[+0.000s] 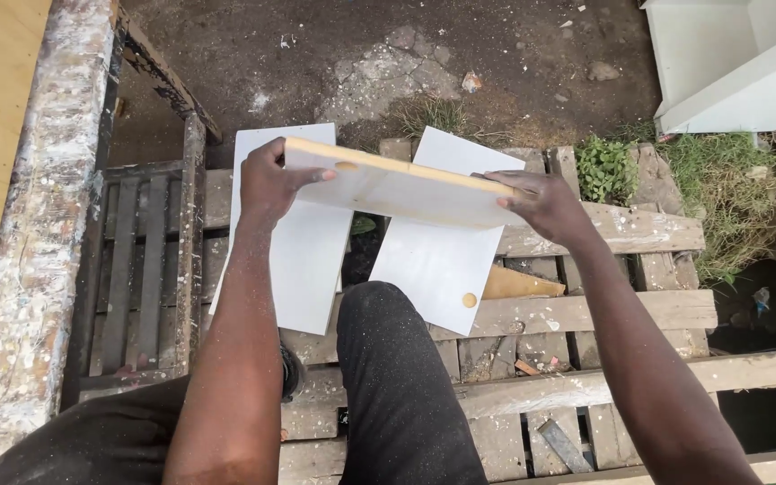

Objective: Hand-sanding the edges and surfaces of wooden panels and strips on a pallet workbench.

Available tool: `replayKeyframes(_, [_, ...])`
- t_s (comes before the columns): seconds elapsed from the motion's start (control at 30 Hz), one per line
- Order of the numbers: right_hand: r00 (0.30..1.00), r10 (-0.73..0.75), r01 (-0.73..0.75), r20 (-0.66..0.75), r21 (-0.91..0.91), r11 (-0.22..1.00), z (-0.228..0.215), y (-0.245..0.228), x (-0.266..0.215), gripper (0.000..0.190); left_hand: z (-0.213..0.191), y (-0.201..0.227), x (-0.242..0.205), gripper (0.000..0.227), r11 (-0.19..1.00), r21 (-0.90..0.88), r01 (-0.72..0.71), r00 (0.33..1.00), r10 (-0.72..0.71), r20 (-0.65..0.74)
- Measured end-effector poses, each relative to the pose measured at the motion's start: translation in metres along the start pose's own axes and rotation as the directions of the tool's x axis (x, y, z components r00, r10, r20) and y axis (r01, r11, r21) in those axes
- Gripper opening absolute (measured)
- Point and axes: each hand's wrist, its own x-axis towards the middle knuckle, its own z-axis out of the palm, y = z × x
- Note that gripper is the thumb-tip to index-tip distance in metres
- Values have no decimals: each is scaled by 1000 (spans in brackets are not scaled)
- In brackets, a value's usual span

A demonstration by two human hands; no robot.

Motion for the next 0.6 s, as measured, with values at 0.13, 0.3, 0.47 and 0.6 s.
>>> replayKeyframes(0.13, [981,28,-4,-193,126,992,8,73,28,52,28,133,-5,62,932,76,-355,926,361,-106])
replayKeyframes(0.3, [957,44,137,-286,582,801,51,71,20,62,97,196,-39,58,682,447,-579,732,676,-82])
replayKeyframes(0.47, [701,-353,623,-620,291,727,12,-18,-29,80,155,212,-57,62,595,597,-539,730,683,-22])
replayKeyframes(0.6, [830,19,309,-557,488,816,46,60,-10,104,182,216,-64,73,542,648,-535,758,647,86])
